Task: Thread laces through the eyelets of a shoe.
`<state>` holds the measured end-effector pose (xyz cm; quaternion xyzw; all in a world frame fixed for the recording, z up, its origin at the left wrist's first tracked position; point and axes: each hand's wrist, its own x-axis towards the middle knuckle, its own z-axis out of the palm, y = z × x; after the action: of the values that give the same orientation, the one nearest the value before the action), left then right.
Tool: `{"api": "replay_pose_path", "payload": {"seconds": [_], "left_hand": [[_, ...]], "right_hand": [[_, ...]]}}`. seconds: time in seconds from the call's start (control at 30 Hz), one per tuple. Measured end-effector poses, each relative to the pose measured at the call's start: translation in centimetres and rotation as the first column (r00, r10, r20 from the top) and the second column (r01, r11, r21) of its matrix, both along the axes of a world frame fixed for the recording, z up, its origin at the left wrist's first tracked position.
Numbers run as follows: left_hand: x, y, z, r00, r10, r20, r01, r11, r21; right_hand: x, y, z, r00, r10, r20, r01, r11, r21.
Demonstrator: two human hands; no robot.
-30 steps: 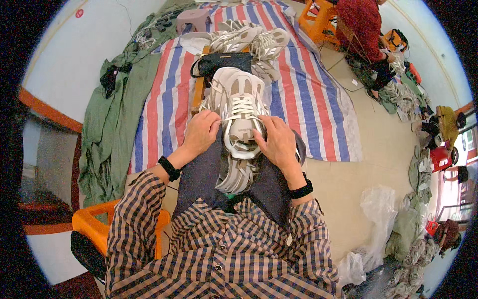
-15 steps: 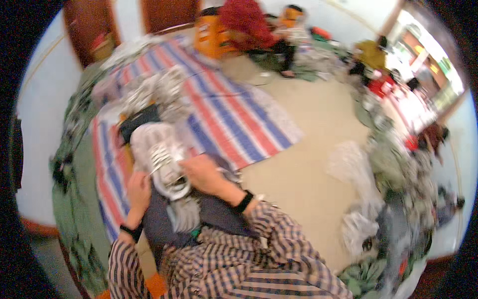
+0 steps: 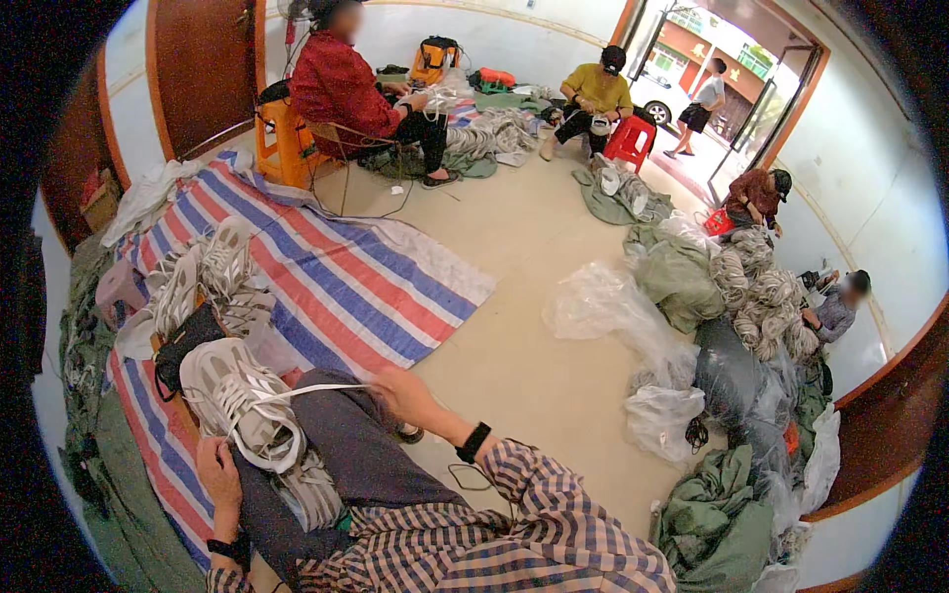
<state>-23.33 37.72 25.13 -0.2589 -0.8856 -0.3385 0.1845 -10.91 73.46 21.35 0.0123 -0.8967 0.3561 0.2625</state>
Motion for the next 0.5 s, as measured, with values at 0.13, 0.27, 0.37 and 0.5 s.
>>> {"api": "replay_pose_path", "payload": {"seconds": [0.13, 0.27, 0.37, 0.5], "left_hand": [[0.0, -0.4, -0.7, 0.999, 0.017, 0.034, -0.016, 1.0, -0.017], [0.1, 0.5, 0.0, 1.0, -0.014, 0.018, 0.014, 0.999, 0.038], [0.3, 0.5, 0.1, 1.0, -0.004, 0.028, 0.003, 0.999, 0.032], [0.4, -0.3, -0.1, 1.0, 0.025, -0.01, -0.025, 1.0, -0.006]], "right_hand": [[4.5, 0.5, -4.0, 0.98, -0.055, 0.192, 0.072, 0.994, -0.084], [7.8, 0.5, -7.4, 0.891, -0.043, 0.453, 0.149, 0.968, -0.2], [9.5, -0.1, -8.7, 0.806, 0.025, 0.591, 0.203, 0.927, -0.317], [11.8, -0.4, -12.4, 0.728, 0.114, 0.676, 0.235, 0.885, -0.402]]}}
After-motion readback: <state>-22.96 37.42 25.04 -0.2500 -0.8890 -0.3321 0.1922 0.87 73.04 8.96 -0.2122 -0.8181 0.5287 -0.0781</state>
